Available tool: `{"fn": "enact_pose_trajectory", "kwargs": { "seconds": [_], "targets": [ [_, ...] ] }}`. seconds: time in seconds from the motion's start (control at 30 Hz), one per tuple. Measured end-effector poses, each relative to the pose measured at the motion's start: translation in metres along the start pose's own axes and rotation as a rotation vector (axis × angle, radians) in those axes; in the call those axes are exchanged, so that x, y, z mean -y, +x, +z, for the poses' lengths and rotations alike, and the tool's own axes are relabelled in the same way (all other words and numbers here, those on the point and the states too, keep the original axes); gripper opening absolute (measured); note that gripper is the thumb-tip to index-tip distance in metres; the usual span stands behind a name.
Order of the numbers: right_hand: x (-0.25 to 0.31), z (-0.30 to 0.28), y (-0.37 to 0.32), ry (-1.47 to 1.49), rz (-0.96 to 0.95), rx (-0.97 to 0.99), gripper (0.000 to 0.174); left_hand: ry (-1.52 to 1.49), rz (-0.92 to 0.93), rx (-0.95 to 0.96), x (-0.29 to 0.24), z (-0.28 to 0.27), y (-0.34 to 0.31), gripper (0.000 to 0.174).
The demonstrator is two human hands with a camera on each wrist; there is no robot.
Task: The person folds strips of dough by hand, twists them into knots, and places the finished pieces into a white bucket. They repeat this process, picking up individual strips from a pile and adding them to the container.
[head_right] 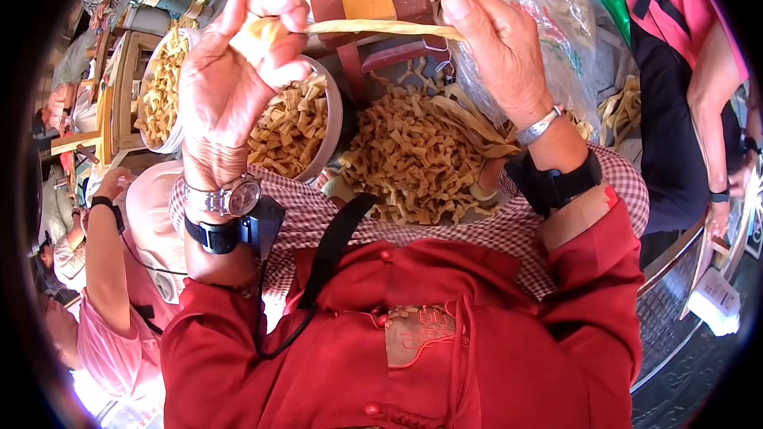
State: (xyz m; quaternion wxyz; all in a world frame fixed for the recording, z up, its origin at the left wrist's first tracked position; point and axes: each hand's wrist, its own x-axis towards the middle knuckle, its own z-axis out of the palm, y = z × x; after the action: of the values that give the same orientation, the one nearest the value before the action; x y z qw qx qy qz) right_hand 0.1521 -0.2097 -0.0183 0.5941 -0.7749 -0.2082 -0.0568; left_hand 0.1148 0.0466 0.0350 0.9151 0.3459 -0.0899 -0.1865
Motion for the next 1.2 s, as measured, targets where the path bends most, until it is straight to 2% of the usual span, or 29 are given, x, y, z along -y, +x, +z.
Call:
{"fn": "enact_pose_trajectory", "kwargs": {
  "seconds": [0.07, 0.1, 0.13, 0.17, 0.2, 0.3, 0.33, 0.4, 0.43, 0.53, 0.57, 0.7, 0.8, 0.83, 0.87, 0.93, 0.97, 1.07, 1.1, 1.2],
  "targets": [
    [-0.001, -0.005, 0.000, -0.066, 0.019, 0.043, 0.042, -0.045, 0.026, -0.018, -0.005, 0.001, -0.001, 0.046],
    [-0.001, -0.002, -0.001, -0.073, 0.014, 0.074, 0.040, 0.050, 0.072, -0.049, -0.005, 0.005, -0.002, 0.045],
    [0.004, -0.003, 0.000, -0.023, 0.060, 0.222, 0.036, 0.146, 0.121, -0.079, -0.004, 0.009, -0.003, 0.045],
    [0.012, -0.001, 0.000, 0.069, 0.204, 0.333, 0.034, 0.148, 0.138, -0.138, -0.002, 0.009, -0.003, 0.047],
    [0.019, 0.003, 0.000, 0.159, 0.349, 0.445, 0.035, 0.142, 0.120, -0.145, -0.001, 0.008, -0.003, 0.048],
    [0.035, 0.022, -0.003, 0.345, 0.316, 0.595, 0.042, 0.250, 0.055, -0.183, 0.013, 0.017, -0.001, 0.048],
    [0.044, 0.024, -0.003, 0.428, 0.377, 0.606, 0.034, 0.324, 0.009, -0.186, 0.019, 0.018, -0.001, 0.048],
    [0.047, 0.025, -0.003, 0.297, 0.258, 0.566, 0.029, 0.223, -0.026, -0.208, 0.025, 0.019, -0.002, 0.051],
    [0.051, 0.023, -0.002, 0.216, 0.208, 0.532, 0.032, 0.182, 0.006, -0.194, 0.022, 0.017, -0.002, 0.050],
    [0.051, 0.015, -0.002, 0.137, 0.156, 0.535, 0.033, 0.096, 0.013, -0.167, 0.023, 0.016, -0.002, 0.048],
    [0.050, 0.013, -0.002, 0.121, 0.150, 0.532, 0.033, 0.069, 0.024, -0.213, 0.019, 0.016, -0.002, 0.046],
    [0.051, 0.009, -0.002, 0.077, 0.099, 0.495, 0.033, 0.094, 0.061, -0.257, 0.017, 0.015, -0.001, 0.046],
    [0.050, 0.009, -0.001, 0.074, 0.071, 0.430, 0.033, 0.247, 0.037, -0.312, 0.014, 0.027, 0.007, 0.051],
    [0.049, 0.009, 0.001, 0.066, 0.071, 0.418, 0.033, 0.328, -0.003, -0.330, 0.015, 0.031, 0.004, 0.063],
    [0.048, 0.009, 0.002, 0.057, 0.066, 0.407, 0.032, 0.347, -0.065, -0.371, 0.017, 0.032, 0.003, 0.060],
    [0.044, 0.010, 0.004, 0.066, 0.044, 0.400, 0.033, 0.657, -0.088, -0.335, 0.020, 0.030, 0.003, 0.054],
    [0.042, 0.011, 0.005, 0.070, 0.034, 0.397, 0.033, 0.564, -0.093, -0.395, 0.021, 0.037, 0.005, 0.038],
    [0.040, 0.010, 0.005, 0.069, 0.037, 0.401, 0.032, 0.485, -0.055, -0.404, 0.017, 0.039, 0.006, 0.027],
    [0.040, 0.011, 0.006, 0.088, 0.043, 0.399, 0.032, 0.373, -0.030, -0.408, 0.017, 0.039, 0.007, 0.017],
    [0.042, 0.011, 0.007, 0.106, 0.051, 0.396, 0.031, 0.337, 0.000, -0.414, 0.012, 0.039, 0.008, 0.015]
  ]
}}
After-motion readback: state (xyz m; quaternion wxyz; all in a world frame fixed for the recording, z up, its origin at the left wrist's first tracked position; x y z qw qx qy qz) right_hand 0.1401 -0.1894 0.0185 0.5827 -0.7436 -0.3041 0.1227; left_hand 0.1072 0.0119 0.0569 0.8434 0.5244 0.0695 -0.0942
